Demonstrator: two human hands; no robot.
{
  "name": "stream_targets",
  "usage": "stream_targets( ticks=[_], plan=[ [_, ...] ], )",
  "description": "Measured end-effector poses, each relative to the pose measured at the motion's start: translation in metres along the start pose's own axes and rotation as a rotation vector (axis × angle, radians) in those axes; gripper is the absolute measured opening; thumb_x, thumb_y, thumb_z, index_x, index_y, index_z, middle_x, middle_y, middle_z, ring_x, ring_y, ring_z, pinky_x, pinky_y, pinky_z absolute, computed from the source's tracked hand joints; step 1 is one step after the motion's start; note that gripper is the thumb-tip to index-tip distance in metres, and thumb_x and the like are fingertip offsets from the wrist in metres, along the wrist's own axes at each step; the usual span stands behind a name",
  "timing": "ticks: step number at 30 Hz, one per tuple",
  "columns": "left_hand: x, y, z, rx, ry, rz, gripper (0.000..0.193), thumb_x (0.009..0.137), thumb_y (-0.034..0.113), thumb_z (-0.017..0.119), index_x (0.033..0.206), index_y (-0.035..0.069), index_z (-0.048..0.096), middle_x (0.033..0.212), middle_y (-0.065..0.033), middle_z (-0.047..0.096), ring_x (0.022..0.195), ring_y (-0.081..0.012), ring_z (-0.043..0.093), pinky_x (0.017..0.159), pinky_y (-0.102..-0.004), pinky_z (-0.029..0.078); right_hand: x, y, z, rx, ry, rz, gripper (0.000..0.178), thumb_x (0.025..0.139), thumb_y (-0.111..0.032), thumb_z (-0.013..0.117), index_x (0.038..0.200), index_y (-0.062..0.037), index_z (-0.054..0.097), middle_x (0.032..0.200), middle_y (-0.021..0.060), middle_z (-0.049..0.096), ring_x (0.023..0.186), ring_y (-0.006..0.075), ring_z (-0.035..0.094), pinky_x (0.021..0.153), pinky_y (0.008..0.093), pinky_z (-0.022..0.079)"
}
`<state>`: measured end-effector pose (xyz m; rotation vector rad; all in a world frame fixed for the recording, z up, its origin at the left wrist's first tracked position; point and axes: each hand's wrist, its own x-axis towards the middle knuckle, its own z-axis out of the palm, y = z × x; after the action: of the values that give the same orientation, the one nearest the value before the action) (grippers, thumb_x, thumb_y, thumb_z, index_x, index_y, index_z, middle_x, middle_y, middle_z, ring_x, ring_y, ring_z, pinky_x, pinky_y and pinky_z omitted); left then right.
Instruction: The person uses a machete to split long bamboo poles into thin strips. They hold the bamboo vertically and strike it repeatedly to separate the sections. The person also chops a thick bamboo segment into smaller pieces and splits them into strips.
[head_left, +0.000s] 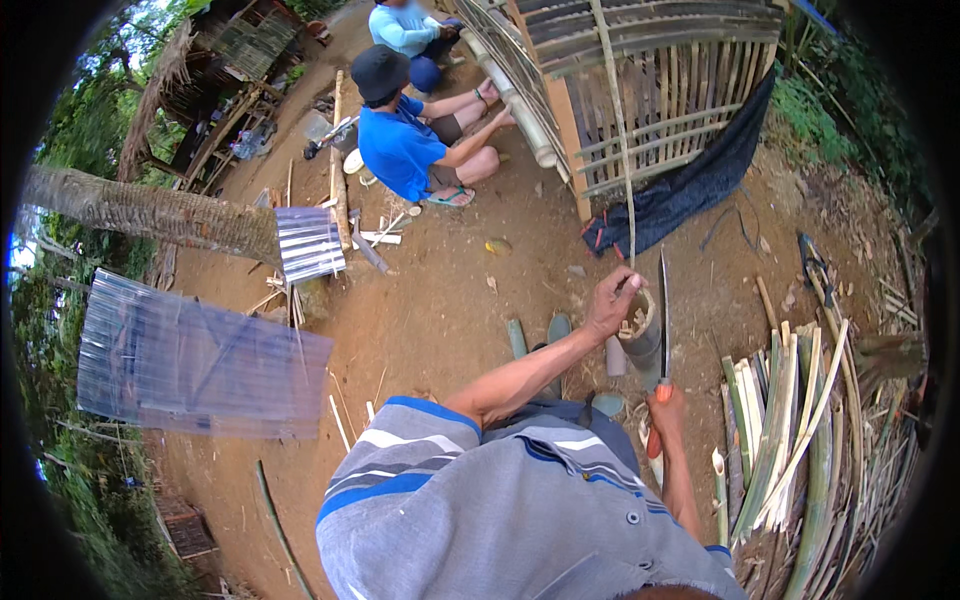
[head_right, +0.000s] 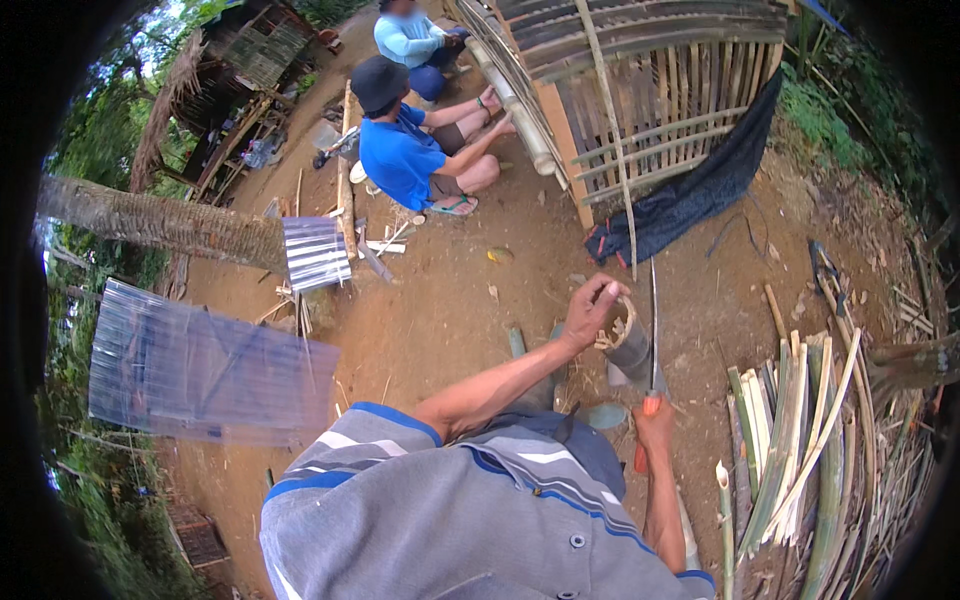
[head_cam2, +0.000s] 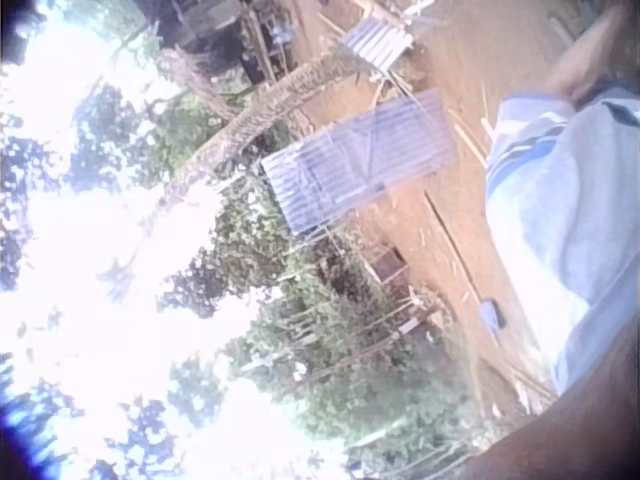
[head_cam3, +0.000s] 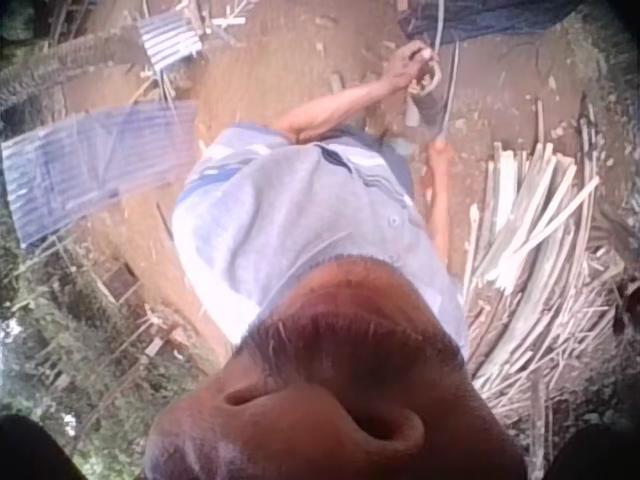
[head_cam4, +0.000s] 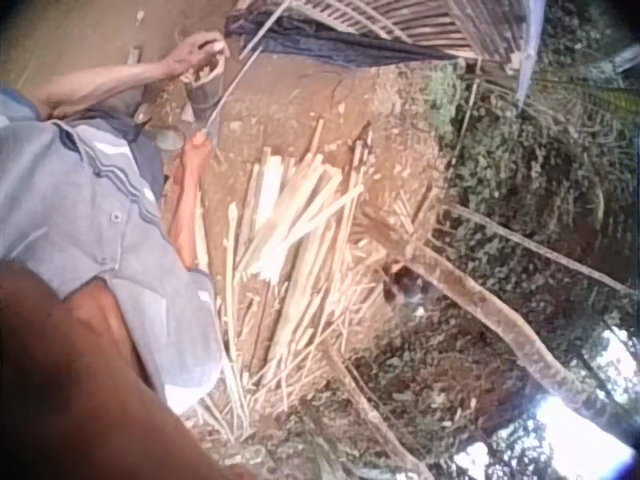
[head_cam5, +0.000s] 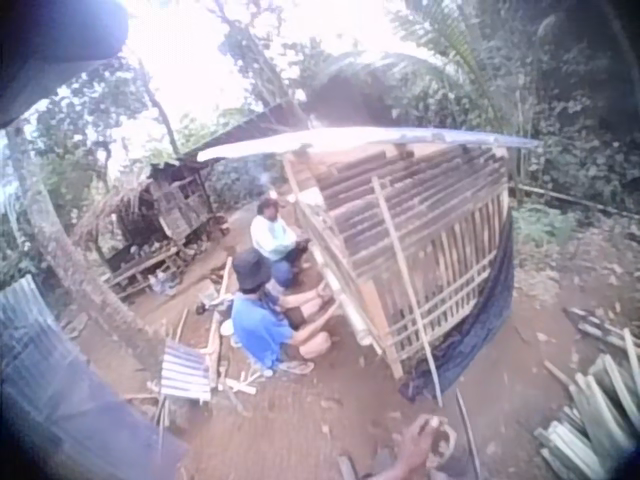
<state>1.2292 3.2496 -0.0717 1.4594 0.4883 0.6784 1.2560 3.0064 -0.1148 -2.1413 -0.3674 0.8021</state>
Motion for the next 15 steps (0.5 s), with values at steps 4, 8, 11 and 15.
stream_targets(
  ticks=[4,8,11,15],
  plan=[
    [0.006,0.007,0.012,0.047,-0.012,0.005,0.024,0.091,0.027,0.053,0.089,0.004,0.057,0.086,-0.0017,0.057,0.081,-0.0081,0.050,0.074,-0.0235,0.041,-0.004,-0.014,0.013,-0.011,0.141,-0.142,0.027,0.065,-0.012,0.062,0.088,0.0019,0.056,0.077,0.0183,0.062,0.069,0.0279,0.061,0.062,0.0391,0.046],
    [0.019,-0.004,0.018,0.290,0.118,0.246,0.015,0.086,0.018,0.057,0.084,0.003,0.054,0.080,-0.0027,0.051,0.078,-0.0116,0.049,0.070,-0.0274,0.042,-0.002,-0.016,-0.017,-0.008,-0.045,0.144,0.042,0.067,-0.013,0.062,0.106,0.0016,0.055,0.089,0.0180,0.063,0.081,0.0270,0.062,0.071,0.0364,0.048],
    [0.009,-0.038,0.004,0.160,0.203,0.162,0.012,0.086,0.014,0.056,0.081,0.005,0.051,0.075,-0.0020,0.048,0.071,-0.0125,0.047,0.064,-0.0296,0.040,-0.014,0.046,0.020,-0.037,0.199,-0.193,0.047,0.068,-0.019,0.064,0.110,0.0001,0.055,0.101,0.0203,0.061,0.092,0.0305,0.059,0.078,0.0394,0.047],
    [0.018,-0.026,-0.019,0.262,0.197,0.045,0.021,0.091,0.019,0.052,0.074,0.007,0.054,0.071,-0.0005,0.054,0.065,-0.0107,0.049,0.061,-0.0289,0.041,-0.011,-0.001,0.010,-0.089,0.033,0.077,0.037,0.067,-0.022,0.062,0.096,0.0011,0.056,0.088,0.0243,0.060,0.083,0.0374,0.059,0.069,0.0433,0.046]
  ],
)
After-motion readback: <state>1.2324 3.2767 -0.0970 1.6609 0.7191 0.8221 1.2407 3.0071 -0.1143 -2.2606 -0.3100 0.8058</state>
